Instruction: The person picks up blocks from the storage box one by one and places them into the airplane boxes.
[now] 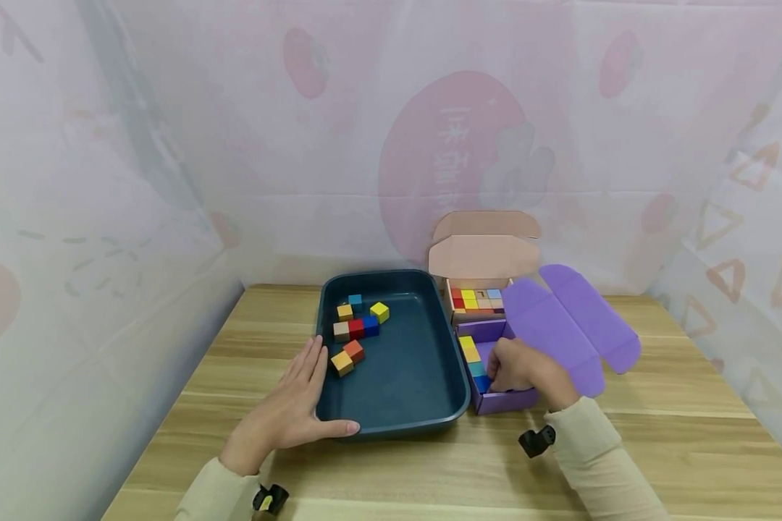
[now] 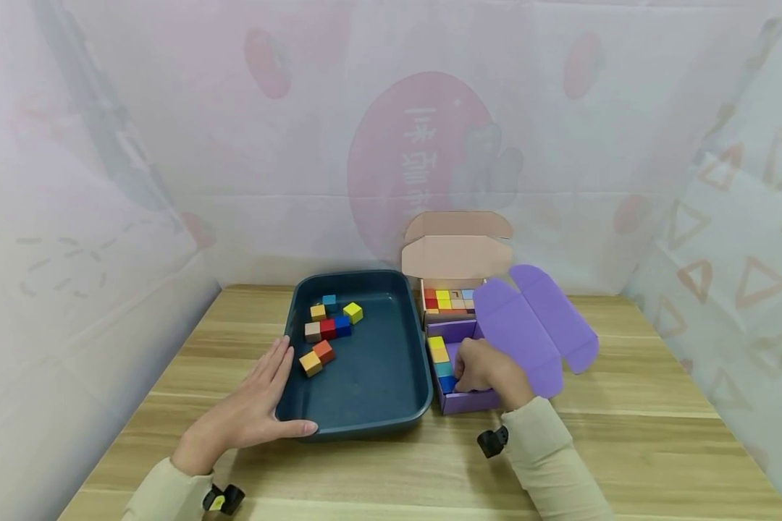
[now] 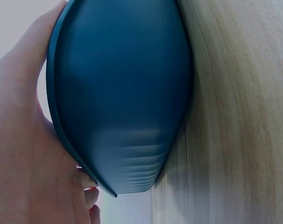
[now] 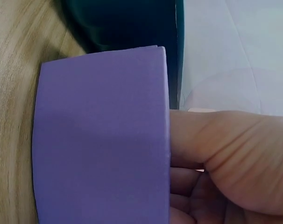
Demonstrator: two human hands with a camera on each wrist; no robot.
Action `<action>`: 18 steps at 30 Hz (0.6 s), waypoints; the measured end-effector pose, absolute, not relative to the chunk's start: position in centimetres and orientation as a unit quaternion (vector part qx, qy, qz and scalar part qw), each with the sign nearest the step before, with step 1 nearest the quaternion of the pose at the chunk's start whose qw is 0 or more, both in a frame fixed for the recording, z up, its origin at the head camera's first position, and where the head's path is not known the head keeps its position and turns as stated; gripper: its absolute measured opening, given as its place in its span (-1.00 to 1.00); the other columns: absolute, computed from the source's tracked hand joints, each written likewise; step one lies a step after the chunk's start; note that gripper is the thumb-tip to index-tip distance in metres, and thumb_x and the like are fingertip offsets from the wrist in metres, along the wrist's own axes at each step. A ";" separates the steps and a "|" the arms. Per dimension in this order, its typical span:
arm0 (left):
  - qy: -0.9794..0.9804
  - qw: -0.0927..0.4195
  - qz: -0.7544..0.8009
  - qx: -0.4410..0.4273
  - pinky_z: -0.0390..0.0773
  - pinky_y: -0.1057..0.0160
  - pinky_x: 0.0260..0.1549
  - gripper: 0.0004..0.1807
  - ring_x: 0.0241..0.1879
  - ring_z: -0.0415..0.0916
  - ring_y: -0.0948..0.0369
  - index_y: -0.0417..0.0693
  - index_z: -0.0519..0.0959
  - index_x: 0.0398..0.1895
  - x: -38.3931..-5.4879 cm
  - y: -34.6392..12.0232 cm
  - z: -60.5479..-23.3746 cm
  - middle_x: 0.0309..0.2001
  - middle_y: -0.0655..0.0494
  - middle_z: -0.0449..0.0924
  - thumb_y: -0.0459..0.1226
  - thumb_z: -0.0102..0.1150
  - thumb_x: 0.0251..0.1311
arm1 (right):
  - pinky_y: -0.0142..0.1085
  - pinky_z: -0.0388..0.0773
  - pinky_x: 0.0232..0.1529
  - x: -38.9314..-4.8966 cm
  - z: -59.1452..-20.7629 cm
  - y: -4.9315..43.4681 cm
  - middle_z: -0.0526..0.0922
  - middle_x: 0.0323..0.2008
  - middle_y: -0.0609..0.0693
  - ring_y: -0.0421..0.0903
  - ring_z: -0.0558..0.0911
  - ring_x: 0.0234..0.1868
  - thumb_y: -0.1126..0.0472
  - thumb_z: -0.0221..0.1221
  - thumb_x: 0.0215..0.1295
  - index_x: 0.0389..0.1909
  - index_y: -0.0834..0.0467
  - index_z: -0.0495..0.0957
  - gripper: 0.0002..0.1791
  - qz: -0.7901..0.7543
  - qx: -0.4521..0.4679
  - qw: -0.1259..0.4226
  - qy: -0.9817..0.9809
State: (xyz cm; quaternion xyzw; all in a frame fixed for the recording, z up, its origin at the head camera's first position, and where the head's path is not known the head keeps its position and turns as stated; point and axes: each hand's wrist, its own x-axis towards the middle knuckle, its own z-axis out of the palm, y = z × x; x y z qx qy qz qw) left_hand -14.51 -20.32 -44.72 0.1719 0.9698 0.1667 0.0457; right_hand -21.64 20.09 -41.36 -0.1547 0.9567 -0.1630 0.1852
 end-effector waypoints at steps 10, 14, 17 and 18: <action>0.970 0.048 0.166 0.169 -0.10 -0.31 0.66 0.54 0.74 -0.36 -0.19 -0.25 -0.20 0.72 -14.5 -20.2 -44.8 0.75 -0.18 -0.38 0.59 0.20 0.00 | -0.19 0.73 -0.23 -21.7 -39.6 20.0 0.73 -0.35 -0.01 -0.11 0.64 -0.36 0.24 0.59 0.10 -0.23 0.25 0.74 -0.72 -0.206 -0.148 0.169 0.952; 0.970 0.049 0.168 0.167 -0.10 -0.31 0.66 0.53 0.74 -0.36 -0.19 -0.23 -0.22 0.73 -14.5 -20.2 -44.8 0.75 -0.17 -0.39 0.57 0.22 0.01 | -0.18 0.76 -0.19 -21.9 -38.0 19.2 0.76 -0.33 0.03 -0.11 0.66 -0.34 0.25 0.56 0.13 -0.18 0.31 0.74 -0.69 -0.216 -0.175 0.131 0.952; 0.970 0.048 0.170 0.166 -0.10 -0.32 0.65 0.51 0.74 -0.36 -0.19 -0.22 -0.22 0.73 -14.5 -20.2 -44.8 0.75 -0.17 -0.39 0.55 0.24 0.02 | -0.19 0.77 -0.20 -22.3 -36.7 18.4 0.78 -0.34 0.04 -0.11 0.69 -0.34 0.26 0.54 0.16 -0.21 0.30 0.76 -0.75 -0.217 -0.204 0.105 0.949; 0.971 0.046 0.169 0.166 -0.09 -0.32 0.65 0.51 0.74 -0.35 -0.19 -0.22 -0.21 0.73 -14.5 -20.2 -44.8 0.75 -0.17 -0.38 0.54 0.25 0.02 | -0.20 0.78 -0.20 -22.4 -36.3 18.0 0.79 -0.33 0.04 -0.12 0.70 -0.33 0.25 0.54 0.17 -0.23 0.29 0.76 -0.77 -0.216 -0.214 0.097 0.948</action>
